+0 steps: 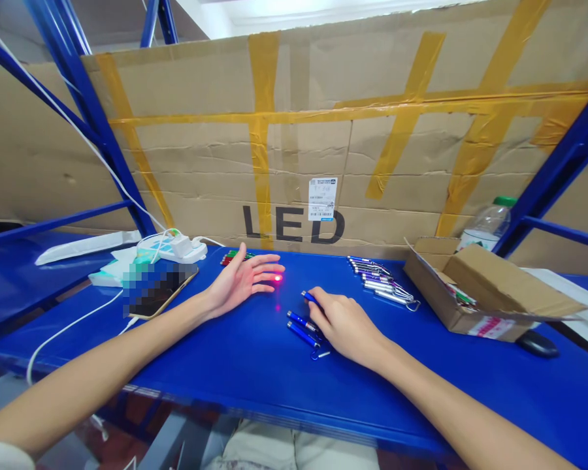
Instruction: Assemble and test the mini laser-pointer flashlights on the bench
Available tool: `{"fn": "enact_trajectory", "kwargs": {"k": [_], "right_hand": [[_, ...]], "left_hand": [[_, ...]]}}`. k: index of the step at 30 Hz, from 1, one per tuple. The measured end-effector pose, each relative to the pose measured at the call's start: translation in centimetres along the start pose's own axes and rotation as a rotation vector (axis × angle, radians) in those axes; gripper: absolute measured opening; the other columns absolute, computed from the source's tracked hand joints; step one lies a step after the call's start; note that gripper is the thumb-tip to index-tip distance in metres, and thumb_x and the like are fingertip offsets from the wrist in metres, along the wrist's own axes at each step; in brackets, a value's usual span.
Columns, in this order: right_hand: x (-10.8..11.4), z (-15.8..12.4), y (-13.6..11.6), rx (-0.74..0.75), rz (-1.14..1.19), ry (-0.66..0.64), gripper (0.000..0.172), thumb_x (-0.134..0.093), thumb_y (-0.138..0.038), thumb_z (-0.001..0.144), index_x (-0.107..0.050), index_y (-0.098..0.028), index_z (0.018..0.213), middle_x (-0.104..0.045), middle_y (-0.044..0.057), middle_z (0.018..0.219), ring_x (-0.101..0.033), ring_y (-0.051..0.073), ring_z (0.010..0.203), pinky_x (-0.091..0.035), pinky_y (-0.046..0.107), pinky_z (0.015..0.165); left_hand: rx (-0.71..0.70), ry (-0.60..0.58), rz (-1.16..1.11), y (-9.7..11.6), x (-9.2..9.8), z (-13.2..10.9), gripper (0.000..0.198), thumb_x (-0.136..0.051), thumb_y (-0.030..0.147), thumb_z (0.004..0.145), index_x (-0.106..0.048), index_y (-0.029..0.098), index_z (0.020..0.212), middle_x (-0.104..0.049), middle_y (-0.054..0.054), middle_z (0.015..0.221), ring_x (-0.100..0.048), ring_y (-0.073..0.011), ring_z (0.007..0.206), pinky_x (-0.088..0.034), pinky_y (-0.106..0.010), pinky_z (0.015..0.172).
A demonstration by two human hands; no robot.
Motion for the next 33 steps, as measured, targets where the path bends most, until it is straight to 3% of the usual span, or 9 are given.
{"fn": "enact_trajectory", "kwargs": {"k": [4, 17, 28, 33], "right_hand": [[0.5, 0.1, 0.8, -0.065, 0.004, 0.052, 0.031, -0.033, -0.04, 0.113, -0.059, -0.024, 0.119, -0.073, 0.004, 0.081, -0.069, 0.024, 0.068, -0.039, 0.032, 0.063], [0.3, -0.3, -1.6, 0.114, 0.086, -0.01, 0.029, -0.037, -0.038, 0.113, -0.063, -0.024, 0.118, -0.077, 0.005, 0.091, -0.072, 0.023, 0.079, -0.045, 0.032, 0.072], [0.6, 0.1, 0.6, -0.082, -0.027, 0.035, 0.031, -0.034, -0.037, 0.111, -0.062, -0.023, 0.111, -0.074, 0.004, 0.079, -0.067, 0.023, 0.066, -0.037, 0.031, 0.063], [0.8, 0.1, 0.2, -0.056, -0.008, 0.045, 0.032, -0.033, -0.038, 0.111, -0.061, -0.023, 0.112, -0.073, 0.004, 0.078, -0.066, 0.023, 0.066, -0.036, 0.032, 0.063]], "left_hand": [[0.002, -0.012, 0.02, -0.2, -0.1, 0.0, 0.083, -0.026, 0.079, 0.105, -0.065, 0.015, 0.141, -0.068, -0.02, 0.142, -0.065, -0.0313, 0.127, -0.055, -0.037, 0.094], [0.014, -0.027, 0.025, -0.8, -0.5, -0.1, 0.081, -0.032, 0.08, 0.103, -0.067, 0.015, 0.139, -0.069, -0.021, 0.141, -0.066, -0.0318, 0.125, -0.055, -0.037, 0.092], [0.001, -0.04, 0.03, -0.4, -0.5, -0.2, 0.082, -0.032, 0.08, 0.103, -0.066, 0.015, 0.141, -0.068, -0.021, 0.143, -0.065, -0.0323, 0.127, -0.054, -0.038, 0.094], [-0.005, -0.037, 0.019, -0.3, -0.4, -0.1, 0.081, -0.032, 0.079, 0.104, -0.066, 0.015, 0.14, -0.068, -0.021, 0.143, -0.066, -0.0311, 0.124, -0.055, -0.037, 0.092]]}}
Point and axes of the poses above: each hand's wrist, its own z-axis towards the middle knuckle, its own x-axis out of the back of the hand, y = z × x, the point moved 9 cm from there along z, towards the middle knuckle
